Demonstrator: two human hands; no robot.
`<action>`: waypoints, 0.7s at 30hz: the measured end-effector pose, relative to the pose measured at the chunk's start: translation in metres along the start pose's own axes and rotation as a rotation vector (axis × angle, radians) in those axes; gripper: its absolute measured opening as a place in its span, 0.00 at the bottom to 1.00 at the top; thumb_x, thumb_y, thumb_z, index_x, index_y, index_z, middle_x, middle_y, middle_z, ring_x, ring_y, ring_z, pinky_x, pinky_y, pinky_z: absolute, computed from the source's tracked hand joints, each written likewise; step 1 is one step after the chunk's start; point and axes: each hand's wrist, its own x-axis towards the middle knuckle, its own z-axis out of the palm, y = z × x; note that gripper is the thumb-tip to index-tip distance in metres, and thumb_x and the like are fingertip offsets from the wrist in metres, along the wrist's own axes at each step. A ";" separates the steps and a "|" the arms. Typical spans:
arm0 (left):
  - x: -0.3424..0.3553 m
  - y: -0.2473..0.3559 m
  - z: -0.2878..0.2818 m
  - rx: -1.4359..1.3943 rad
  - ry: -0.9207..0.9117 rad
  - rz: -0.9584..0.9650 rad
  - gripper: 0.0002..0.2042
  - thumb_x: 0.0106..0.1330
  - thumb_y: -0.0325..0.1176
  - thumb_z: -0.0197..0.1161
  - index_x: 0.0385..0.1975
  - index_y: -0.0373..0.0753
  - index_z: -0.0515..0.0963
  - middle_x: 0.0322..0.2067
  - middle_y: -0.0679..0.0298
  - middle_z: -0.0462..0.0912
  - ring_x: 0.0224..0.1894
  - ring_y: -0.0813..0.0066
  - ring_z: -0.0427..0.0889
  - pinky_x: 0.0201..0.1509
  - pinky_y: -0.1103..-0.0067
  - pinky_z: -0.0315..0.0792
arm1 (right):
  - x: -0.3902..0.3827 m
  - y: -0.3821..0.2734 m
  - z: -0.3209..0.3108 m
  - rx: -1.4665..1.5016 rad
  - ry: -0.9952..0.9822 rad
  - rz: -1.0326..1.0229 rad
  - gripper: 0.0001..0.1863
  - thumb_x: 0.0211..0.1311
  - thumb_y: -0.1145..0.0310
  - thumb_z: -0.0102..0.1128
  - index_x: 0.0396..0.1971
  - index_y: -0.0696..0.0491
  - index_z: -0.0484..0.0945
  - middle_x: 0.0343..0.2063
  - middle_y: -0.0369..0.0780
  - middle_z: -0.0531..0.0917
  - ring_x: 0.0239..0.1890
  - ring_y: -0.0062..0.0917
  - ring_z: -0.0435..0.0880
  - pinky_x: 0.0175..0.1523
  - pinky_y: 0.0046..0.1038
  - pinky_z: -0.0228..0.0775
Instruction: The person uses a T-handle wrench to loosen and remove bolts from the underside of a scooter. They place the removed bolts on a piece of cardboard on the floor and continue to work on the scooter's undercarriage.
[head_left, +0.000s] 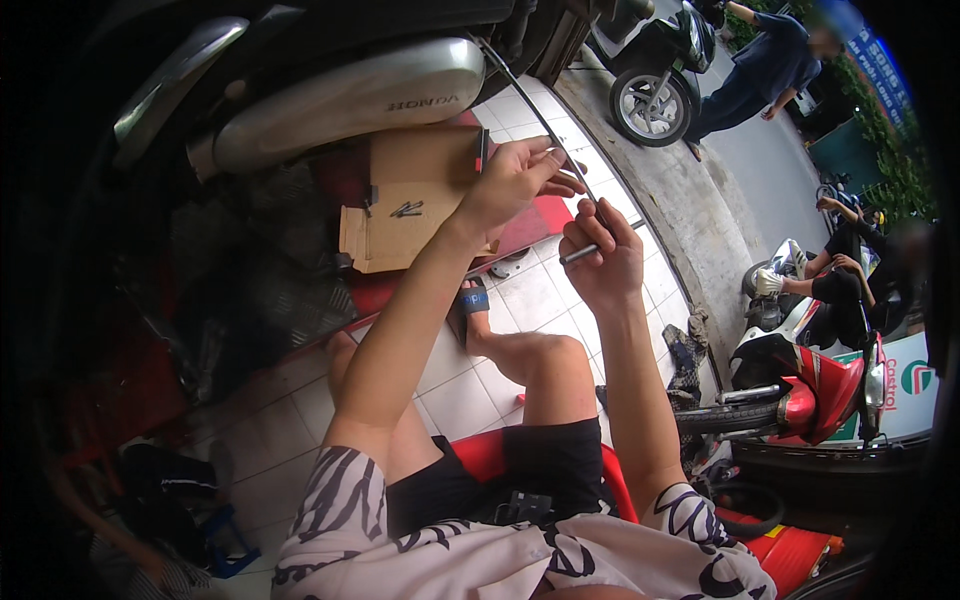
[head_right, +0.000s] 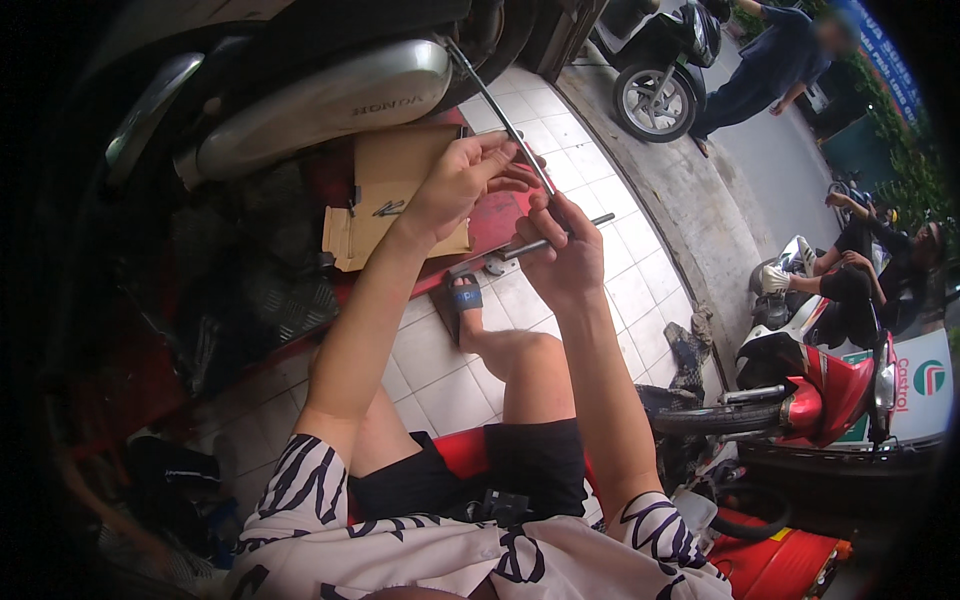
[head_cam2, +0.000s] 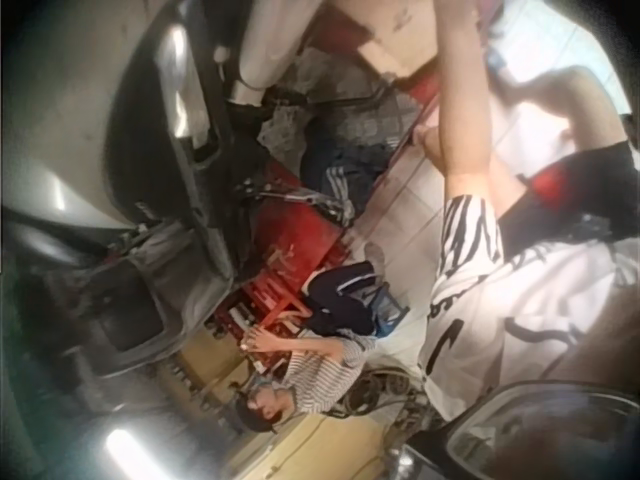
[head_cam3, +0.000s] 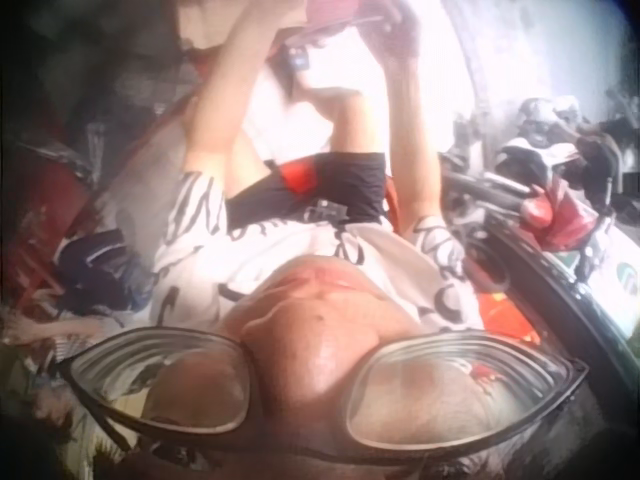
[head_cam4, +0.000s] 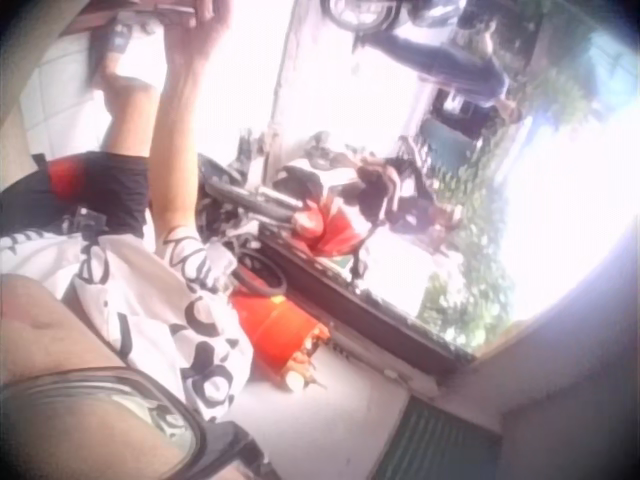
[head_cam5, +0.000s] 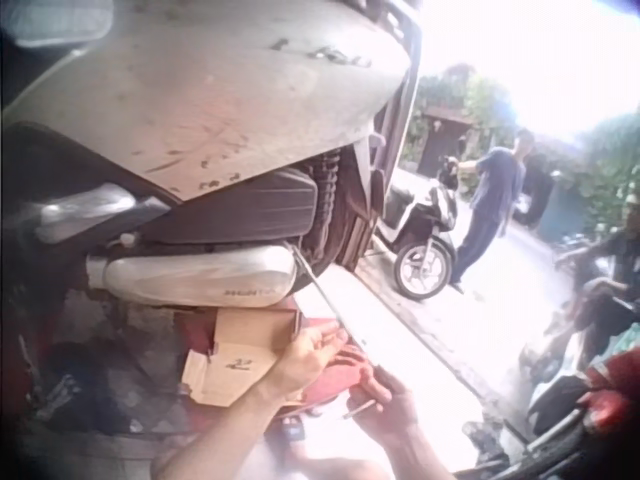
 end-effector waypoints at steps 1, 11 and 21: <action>-0.001 0.000 -0.001 0.011 -0.005 0.000 0.13 0.72 0.34 0.49 0.41 0.29 0.75 0.31 0.60 0.81 0.33 0.77 0.82 0.41 0.81 0.76 | -0.001 0.005 0.002 0.049 0.001 0.002 0.16 0.69 0.60 0.42 0.34 0.57 0.74 0.10 0.27 0.61 0.15 0.14 0.58 0.23 0.16 0.51; -0.017 0.022 -0.011 -0.101 -0.058 0.019 0.15 0.71 0.34 0.51 0.46 0.27 0.74 0.34 0.60 0.81 0.38 0.78 0.80 0.46 0.81 0.75 | 0.004 0.013 0.025 -0.828 0.112 -0.187 0.18 0.69 0.62 0.44 0.27 0.60 0.76 0.13 0.32 0.70 0.13 0.13 0.61 0.20 0.18 0.49; -0.013 0.012 0.007 -0.154 -0.010 -0.056 0.14 0.69 0.32 0.53 0.47 0.27 0.72 0.38 0.56 0.80 0.40 0.74 0.81 0.48 0.80 0.75 | 0.010 -0.008 -0.009 0.083 0.033 -0.005 0.15 0.69 0.63 0.40 0.28 0.57 0.72 0.07 0.26 0.58 0.11 0.14 0.54 0.19 0.18 0.46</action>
